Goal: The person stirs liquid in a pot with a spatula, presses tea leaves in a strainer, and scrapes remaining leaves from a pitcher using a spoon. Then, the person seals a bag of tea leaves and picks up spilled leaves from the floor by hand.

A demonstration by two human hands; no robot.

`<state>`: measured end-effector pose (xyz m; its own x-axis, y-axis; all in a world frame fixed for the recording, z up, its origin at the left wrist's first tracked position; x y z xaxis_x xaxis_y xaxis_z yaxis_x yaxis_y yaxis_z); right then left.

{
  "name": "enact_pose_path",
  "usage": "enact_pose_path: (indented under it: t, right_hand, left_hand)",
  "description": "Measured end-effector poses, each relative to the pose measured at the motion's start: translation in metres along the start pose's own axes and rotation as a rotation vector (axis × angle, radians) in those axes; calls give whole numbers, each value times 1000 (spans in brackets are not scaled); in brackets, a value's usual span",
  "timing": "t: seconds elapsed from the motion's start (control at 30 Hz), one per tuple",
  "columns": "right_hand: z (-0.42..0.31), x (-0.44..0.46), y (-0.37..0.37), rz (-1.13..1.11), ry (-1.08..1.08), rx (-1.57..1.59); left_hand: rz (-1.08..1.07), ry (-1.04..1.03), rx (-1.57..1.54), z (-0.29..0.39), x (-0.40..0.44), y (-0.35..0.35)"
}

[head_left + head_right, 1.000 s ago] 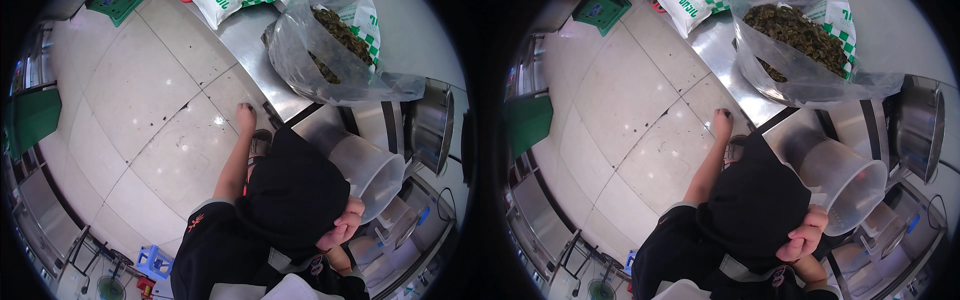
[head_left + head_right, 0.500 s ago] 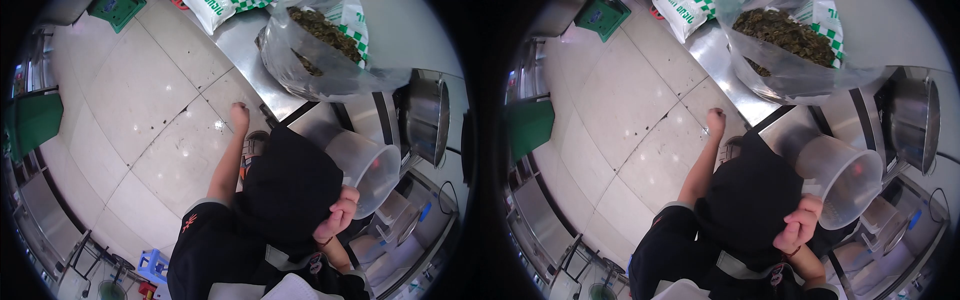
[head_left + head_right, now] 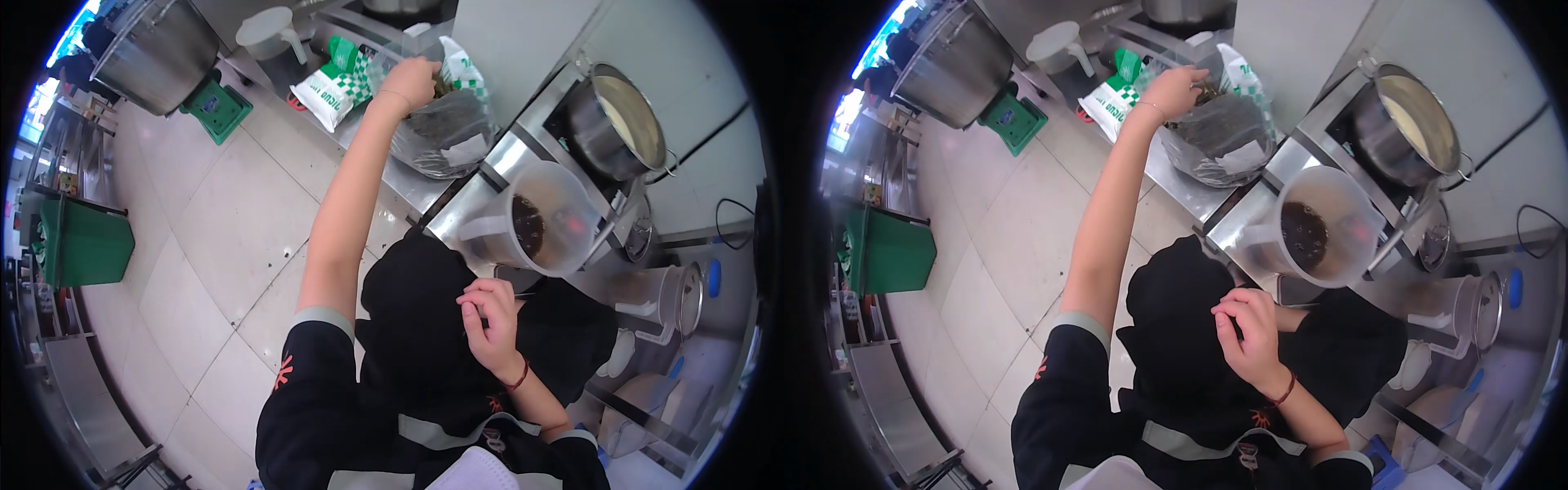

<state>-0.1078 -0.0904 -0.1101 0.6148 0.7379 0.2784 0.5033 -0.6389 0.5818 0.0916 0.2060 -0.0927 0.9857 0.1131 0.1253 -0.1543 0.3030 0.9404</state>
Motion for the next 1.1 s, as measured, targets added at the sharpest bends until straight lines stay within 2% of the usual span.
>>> enact_pose_path:
  t: [0.07,0.1,0.17,0.23,0.33,0.5,0.63,0.67,0.77,0.87,0.9,0.97,1.03,1.1]
  right_hand:
    - [-12,-29,10,26,5,-12]
    - [-17,-44,15,37,-18,-12]
    - [-25,-80,30,74,-43,-54]
    - [-43,-110,51,115,-93,-48]
    - [-63,-146,89,140,-22,-114]
    - [-94,-154,144,164,130,-340]
    - [-82,-126,144,151,173,-355]
    - [-75,-117,136,74,176,-361]
    - [-50,-89,97,-176,163,-365]
    - [-16,-65,36,-424,214,-401]
    - [-8,-57,10,-421,211,-420]
    - [-25,-30,-29,-407,142,-539]
    - [-20,4,-61,-500,174,-580]
    - [-2,42,-87,-532,110,-452]
  left_hand:
    - [277,-221,-324,4,-3,-2]
    - [287,-243,-309,8,-10,8]
    - [379,-180,-1341,15,-46,38]
    - [377,-237,-1968,7,-85,59]
    - [535,-290,-2037,7,-173,78]
    - [654,-395,-2031,17,-336,111]
    - [724,-609,-1982,9,-423,155]
    - [775,-671,-1927,4,-431,165]
    - [676,-874,-1911,-29,-422,175]
    - [696,-644,-1967,-56,-373,152]
    - [672,-568,-2015,-69,-351,137]
    - [480,-599,-2032,-93,-304,106]
    - [437,-430,-2132,-114,-258,80]
    - [463,-217,-2107,-129,-227,76]
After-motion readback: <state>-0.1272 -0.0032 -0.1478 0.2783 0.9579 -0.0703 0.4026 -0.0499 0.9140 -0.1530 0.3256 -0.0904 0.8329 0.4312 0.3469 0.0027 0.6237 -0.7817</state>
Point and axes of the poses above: each hand's wrist, its own x-axis towards the middle knuckle, its own y-axis out of the back of the hand, z = x × y, the point moved 1 cm from there along x, towards the middle knuckle, and after that the axes turned 12 degrees about -z, right-handed, at the moved point
